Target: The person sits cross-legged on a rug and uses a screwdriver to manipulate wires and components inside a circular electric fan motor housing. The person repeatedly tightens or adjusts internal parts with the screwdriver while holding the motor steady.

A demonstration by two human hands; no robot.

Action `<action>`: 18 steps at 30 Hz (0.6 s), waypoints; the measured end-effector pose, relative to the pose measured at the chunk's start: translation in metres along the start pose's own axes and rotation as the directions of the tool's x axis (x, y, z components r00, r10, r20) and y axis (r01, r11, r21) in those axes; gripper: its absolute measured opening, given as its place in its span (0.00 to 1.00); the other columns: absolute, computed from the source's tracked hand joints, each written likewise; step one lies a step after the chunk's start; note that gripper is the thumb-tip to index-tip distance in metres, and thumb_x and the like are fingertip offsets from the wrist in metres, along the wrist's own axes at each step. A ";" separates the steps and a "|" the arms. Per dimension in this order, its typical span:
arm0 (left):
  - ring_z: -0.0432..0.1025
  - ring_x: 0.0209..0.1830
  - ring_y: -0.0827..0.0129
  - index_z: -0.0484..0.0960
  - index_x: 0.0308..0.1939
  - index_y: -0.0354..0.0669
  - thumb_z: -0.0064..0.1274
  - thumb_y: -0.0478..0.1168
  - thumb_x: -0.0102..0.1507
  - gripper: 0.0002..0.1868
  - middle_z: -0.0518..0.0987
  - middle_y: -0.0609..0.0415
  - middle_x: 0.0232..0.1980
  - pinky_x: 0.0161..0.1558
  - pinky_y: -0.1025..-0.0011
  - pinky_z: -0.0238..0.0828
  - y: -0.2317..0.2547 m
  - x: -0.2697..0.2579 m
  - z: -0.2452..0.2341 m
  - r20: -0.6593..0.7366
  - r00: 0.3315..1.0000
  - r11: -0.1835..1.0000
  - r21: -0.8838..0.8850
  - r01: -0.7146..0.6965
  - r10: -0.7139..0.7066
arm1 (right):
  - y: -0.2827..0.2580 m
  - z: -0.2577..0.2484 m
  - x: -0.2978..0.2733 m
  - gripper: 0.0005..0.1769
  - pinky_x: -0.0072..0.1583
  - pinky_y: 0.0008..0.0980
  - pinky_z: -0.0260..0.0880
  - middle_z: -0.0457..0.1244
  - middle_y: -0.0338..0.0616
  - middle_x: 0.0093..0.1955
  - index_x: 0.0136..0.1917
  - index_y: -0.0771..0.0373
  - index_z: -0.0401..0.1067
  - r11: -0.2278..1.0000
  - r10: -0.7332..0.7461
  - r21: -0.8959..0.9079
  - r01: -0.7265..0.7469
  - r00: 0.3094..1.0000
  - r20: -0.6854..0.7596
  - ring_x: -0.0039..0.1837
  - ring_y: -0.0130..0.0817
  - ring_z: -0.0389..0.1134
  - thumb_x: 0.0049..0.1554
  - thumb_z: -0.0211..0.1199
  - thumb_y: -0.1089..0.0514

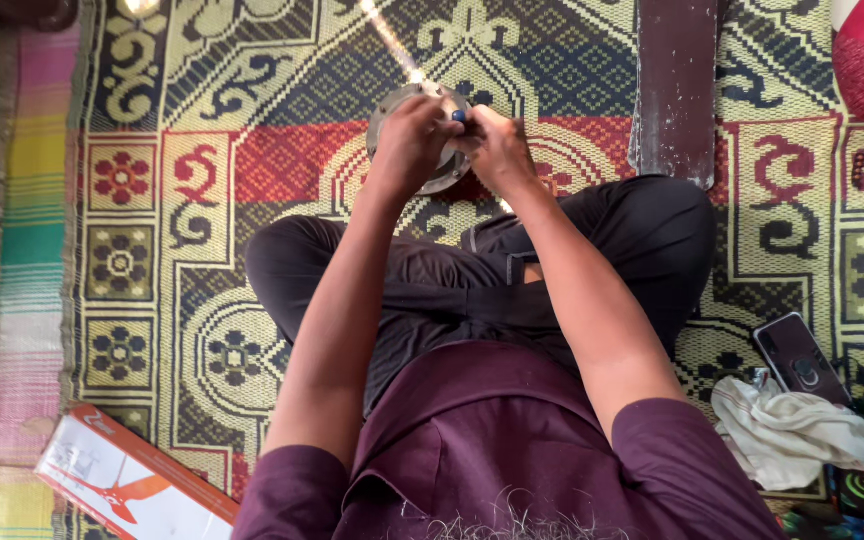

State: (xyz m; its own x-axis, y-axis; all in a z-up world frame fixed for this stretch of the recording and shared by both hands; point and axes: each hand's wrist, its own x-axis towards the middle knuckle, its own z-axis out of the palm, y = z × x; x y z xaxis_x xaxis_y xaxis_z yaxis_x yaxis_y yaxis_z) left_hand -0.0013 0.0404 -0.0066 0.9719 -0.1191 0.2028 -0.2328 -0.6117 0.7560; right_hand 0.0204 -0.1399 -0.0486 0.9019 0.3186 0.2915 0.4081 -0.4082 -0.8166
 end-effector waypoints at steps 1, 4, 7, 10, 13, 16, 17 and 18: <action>0.76 0.53 0.56 0.84 0.54 0.38 0.60 0.35 0.65 0.14 0.81 0.46 0.54 0.55 0.60 0.76 -0.009 -0.004 0.001 -0.102 0.995 0.997 0.072 0.004 0.004 | -0.004 -0.002 -0.002 0.06 0.50 0.31 0.76 0.72 0.45 0.45 0.51 0.67 0.72 0.996 -0.009 0.091 0.016 0.997 -0.075 0.49 0.30 0.75 0.63 0.67 0.64; 0.73 0.63 0.54 0.84 0.59 0.42 0.55 0.30 0.66 0.17 0.78 0.43 0.64 0.62 0.60 0.75 -0.039 -0.020 0.020 -0.260 0.964 0.959 0.254 0.128 -0.059 | -0.003 -0.018 -0.010 0.05 0.51 0.32 0.77 0.72 0.43 0.45 0.53 0.66 0.73 0.948 0.047 0.314 0.059 0.946 -0.321 0.48 0.32 0.75 0.66 0.62 0.62; 0.65 0.68 0.44 0.75 0.65 0.37 0.56 0.29 0.59 0.28 0.68 0.36 0.70 0.61 0.53 0.68 -0.060 -0.039 0.044 -0.193 0.954 0.842 0.453 0.294 -0.229 | 0.002 -0.030 -0.005 0.10 0.46 0.33 0.78 0.67 0.41 0.41 0.52 0.63 0.69 0.875 0.330 0.477 -0.084 0.824 -0.460 0.42 0.32 0.70 0.67 0.57 0.54; 0.59 0.72 0.37 0.71 0.67 0.34 0.59 0.31 0.55 0.34 0.65 0.35 0.70 0.63 0.50 0.66 -0.068 -0.044 0.056 -0.142 0.968 0.797 0.551 0.250 -0.206 | 0.011 -0.041 -0.004 0.16 0.40 0.37 0.73 0.61 0.41 0.37 0.47 0.62 0.68 0.762 0.631 0.428 -0.486 0.706 -0.321 0.37 0.34 0.65 0.66 0.57 0.47; 0.60 0.71 0.39 0.71 0.67 0.33 0.62 0.35 0.57 0.34 0.69 0.37 0.70 0.65 0.53 0.65 -0.074 -0.044 0.060 -0.095 0.975 0.842 0.493 0.221 -0.201 | 0.029 -0.037 -0.015 0.16 0.42 0.34 0.70 0.70 0.41 0.39 0.45 0.62 0.73 0.808 0.589 0.118 -0.578 0.784 -0.198 0.40 0.32 0.71 0.56 0.69 0.46; 0.64 0.72 0.46 0.72 0.68 0.38 0.62 0.36 0.59 0.33 0.74 0.44 0.70 0.70 0.54 0.64 -0.079 -0.049 0.051 -0.045 0.977 0.820 0.536 0.199 -0.207 | 0.045 -0.013 -0.029 0.21 0.44 0.33 0.70 0.70 0.42 0.37 0.39 0.63 0.75 0.782 0.622 0.004 -0.624 0.779 -0.086 0.40 0.34 0.72 0.46 0.77 0.45; 0.64 0.71 0.47 0.73 0.68 0.39 0.61 0.35 0.60 0.32 0.75 0.45 0.70 0.71 0.54 0.63 -0.080 -0.050 0.047 -0.045 0.982 0.824 0.538 0.178 -0.183 | 0.050 -0.003 -0.029 0.22 0.44 0.33 0.69 0.69 0.42 0.36 0.38 0.64 0.74 0.731 0.679 -0.038 -0.682 0.731 -0.067 0.39 0.35 0.71 0.46 0.77 0.44; 0.65 0.71 0.48 0.73 0.69 0.40 0.61 0.33 0.60 0.32 0.76 0.47 0.70 0.72 0.55 0.63 -0.080 -0.050 0.044 -0.043 0.987 0.826 0.542 0.153 -0.155 | 0.055 0.007 -0.028 0.24 0.43 0.33 0.68 0.69 0.43 0.36 0.37 0.65 0.73 0.676 0.732 -0.077 -0.733 0.680 -0.054 0.39 0.36 0.71 0.46 0.78 0.43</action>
State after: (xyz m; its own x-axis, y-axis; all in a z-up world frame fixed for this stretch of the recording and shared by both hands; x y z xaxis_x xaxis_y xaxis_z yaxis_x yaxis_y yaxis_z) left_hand -0.0295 0.0608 -0.1041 0.9939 0.0105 0.1101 -0.0253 -0.9476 0.3185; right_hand 0.0166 -0.1654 -0.1056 0.9192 -0.1284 -0.3722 -0.3748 -0.5754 -0.7270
